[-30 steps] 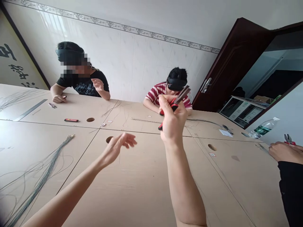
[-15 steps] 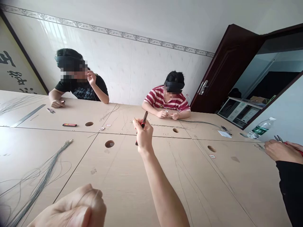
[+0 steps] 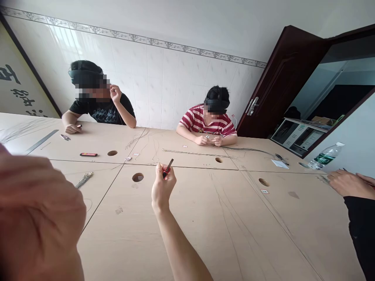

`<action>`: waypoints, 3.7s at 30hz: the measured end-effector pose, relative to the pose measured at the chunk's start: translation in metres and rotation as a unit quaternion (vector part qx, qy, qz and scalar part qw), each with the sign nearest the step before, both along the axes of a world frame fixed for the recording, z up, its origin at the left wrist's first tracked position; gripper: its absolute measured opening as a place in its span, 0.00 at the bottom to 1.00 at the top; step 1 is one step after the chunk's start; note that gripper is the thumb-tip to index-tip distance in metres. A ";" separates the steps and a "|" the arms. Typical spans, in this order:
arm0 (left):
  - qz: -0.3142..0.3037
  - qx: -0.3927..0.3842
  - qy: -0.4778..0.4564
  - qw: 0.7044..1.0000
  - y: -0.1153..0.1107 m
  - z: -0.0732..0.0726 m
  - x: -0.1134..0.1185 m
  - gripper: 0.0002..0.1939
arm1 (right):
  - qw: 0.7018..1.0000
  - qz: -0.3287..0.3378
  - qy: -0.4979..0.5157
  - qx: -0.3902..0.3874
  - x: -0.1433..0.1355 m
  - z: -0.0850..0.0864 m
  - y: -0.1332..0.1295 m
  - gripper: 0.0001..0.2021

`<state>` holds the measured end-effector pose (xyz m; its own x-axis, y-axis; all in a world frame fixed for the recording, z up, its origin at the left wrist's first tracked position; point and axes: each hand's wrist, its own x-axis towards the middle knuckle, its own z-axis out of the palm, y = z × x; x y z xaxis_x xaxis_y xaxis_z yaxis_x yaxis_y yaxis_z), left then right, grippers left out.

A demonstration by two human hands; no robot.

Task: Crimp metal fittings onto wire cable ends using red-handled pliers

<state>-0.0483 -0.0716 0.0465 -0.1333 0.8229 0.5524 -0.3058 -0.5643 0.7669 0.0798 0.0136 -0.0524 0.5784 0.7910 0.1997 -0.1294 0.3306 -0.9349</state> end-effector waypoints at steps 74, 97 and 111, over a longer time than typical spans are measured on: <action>-0.075 -0.066 0.369 0.924 0.047 -0.023 0.025 0.09 | 0.960 0.061 -0.249 0.112 0.027 0.044 -0.060 0.11; -0.062 -0.059 0.374 0.923 0.049 -0.017 0.013 0.09 | 0.952 0.111 -0.275 0.078 0.036 0.052 -0.066 0.09; -0.072 -0.029 0.362 0.929 0.049 -0.018 0.013 0.07 | 0.940 0.073 -0.318 0.101 0.037 0.053 -0.068 0.09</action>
